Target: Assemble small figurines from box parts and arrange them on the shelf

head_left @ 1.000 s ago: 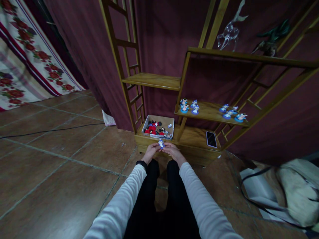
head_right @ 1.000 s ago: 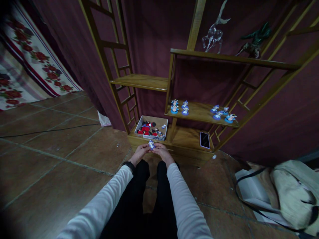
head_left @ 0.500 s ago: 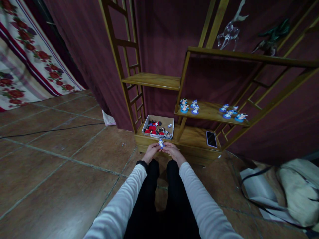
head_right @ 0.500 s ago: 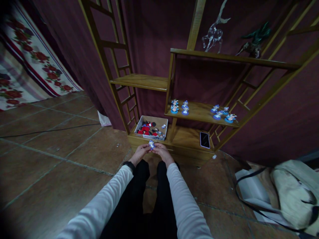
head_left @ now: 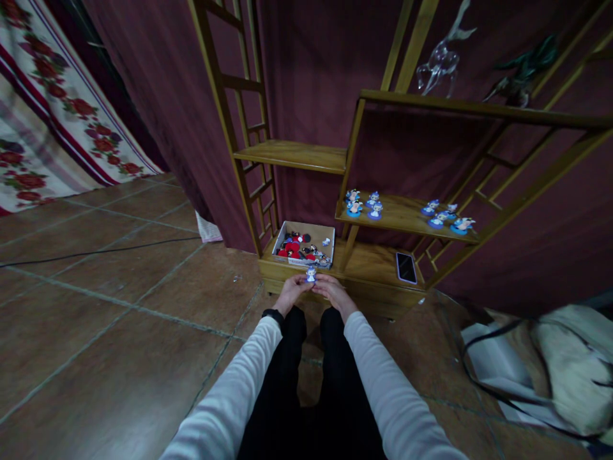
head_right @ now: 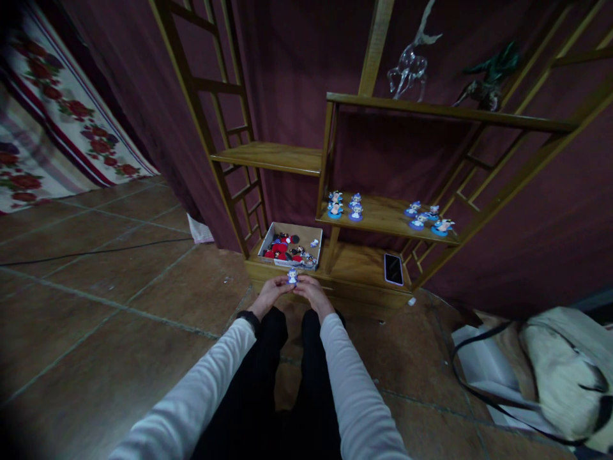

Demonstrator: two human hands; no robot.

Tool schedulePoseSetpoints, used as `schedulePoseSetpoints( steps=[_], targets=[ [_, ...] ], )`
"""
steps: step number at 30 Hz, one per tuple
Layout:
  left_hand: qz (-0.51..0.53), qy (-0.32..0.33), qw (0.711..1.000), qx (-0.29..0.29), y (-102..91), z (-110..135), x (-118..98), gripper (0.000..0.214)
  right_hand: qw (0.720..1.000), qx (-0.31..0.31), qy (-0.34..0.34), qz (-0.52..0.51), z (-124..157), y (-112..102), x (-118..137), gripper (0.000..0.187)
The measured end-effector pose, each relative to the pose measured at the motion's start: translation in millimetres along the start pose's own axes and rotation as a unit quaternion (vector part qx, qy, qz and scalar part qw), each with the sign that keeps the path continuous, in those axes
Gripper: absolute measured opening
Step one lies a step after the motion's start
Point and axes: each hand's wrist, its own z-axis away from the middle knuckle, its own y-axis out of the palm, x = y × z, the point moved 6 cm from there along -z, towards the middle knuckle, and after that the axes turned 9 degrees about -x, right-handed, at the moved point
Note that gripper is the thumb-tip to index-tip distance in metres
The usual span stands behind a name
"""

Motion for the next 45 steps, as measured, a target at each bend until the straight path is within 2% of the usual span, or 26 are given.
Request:
schedulePoseSetpoints(
  steps=[12, 16, 22, 26, 33, 39, 45],
  targets=[
    [-0.087, 0.088, 0.992, -0.036, 1.9, 1, -7, 0.036, 1.0, 0.007, -0.009, 0.004, 3, 1, 2, 0.031],
    [-0.112, 0.118, 0.986, -0.032, 4.0, 1, -5, 0.034, 1.0, 0.003, -0.007, 0.01, 5, 2, 4, 0.032],
    [-0.196, 0.185, 0.962, -0.047, 4.9, 2, -7, 0.031, 1.0, -0.006, -0.004, 0.004, 3, 0, 2, 0.031],
    [-0.285, 0.235, 0.928, -0.057, 8.8, 11, -19, 0.031, 1.0, -0.006, -0.011, -0.004, 0, -2, 0, 0.033],
    [-0.438, 0.275, 0.855, -0.046, 22.7, 36, -39, 0.038, 1.0, -0.021, -0.017, -0.003, -1, -4, 0, 0.036],
    [-0.558, 0.31, 0.77, -0.009, 33.8, 47, -42, 0.039, 0.999, -0.035, -0.027, -0.023, 0, -8, 3, 0.036],
    [-0.63, 0.358, 0.689, 0.005, 41.4, 51, -40, 0.046, 0.998, -0.048, -0.04, -0.028, -2, -13, 3, 0.034]
  ],
)
